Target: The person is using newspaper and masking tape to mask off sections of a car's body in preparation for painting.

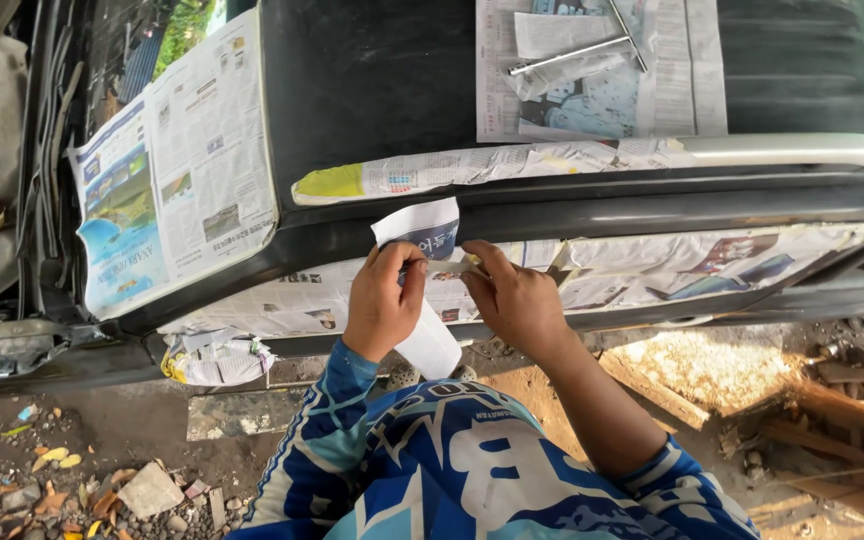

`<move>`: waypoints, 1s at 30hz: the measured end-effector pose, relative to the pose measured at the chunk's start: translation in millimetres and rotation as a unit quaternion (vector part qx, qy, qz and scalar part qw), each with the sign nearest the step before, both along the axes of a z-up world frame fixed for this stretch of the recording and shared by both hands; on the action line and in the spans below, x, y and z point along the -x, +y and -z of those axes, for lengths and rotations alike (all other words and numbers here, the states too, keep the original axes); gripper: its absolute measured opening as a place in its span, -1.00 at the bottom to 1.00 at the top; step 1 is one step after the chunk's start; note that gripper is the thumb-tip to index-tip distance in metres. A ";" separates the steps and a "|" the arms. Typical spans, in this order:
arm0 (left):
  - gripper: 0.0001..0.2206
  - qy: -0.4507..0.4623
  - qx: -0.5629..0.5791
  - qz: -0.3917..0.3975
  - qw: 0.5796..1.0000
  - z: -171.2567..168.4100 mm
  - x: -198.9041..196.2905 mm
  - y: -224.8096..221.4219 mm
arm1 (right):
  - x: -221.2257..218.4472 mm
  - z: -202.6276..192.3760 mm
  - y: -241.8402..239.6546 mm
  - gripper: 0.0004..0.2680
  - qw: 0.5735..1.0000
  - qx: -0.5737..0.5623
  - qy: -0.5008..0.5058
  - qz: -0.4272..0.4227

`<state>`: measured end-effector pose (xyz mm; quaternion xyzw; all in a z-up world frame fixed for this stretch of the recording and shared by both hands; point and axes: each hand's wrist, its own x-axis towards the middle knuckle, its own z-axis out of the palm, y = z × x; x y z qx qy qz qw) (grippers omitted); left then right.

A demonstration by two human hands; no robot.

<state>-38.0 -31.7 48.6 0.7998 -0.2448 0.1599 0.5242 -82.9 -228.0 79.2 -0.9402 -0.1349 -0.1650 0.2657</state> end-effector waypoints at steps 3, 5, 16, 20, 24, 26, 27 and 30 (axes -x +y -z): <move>-0.94 0.017 0.010 0.019 1.000 -4.0 1.8 3.4 | -0.9 -2.2 7.3 -0.77 0.999 0.012 0.018 0.027; -0.94 -0.003 0.009 0.017 1.000 -2.3 2.8 5.2 | -2.4 5.0 8.7 -0.86 0.999 0.015 0.012 0.040; -0.87 0.125 0.118 -0.097 0.980 20.2 -7.8 18.8 | -8.5 44.0 -50.4 -0.84 0.839 -0.517 0.125 0.114; -0.87 0.021 0.086 0.000 0.996 8.9 -1.9 -5.7 | -6.3 6.9 -8.1 -0.59 0.937 -0.348 0.028 0.024; -0.87 0.067 0.099 0.035 0.992 1.2 0.8 -9.6 | 0.2 9.3 1.4 -0.71 0.976 -0.212 -0.047 0.026; -0.87 0.074 0.104 0.071 0.989 -0.2 0.4 -9.3 | 2.4 10.4 1.8 -0.78 0.974 -0.219 -0.028 0.058; -0.87 0.075 0.103 0.075 0.989 1.6 0.1 -9.4 | 3.6 13.7 0.3 -0.78 0.973 -0.219 -0.029 0.062; -0.86 0.135 0.133 0.089 0.978 6.8 -0.4 -10.2 | 6.3 22.3 -3.5 -0.85 0.966 -0.240 -0.015 0.098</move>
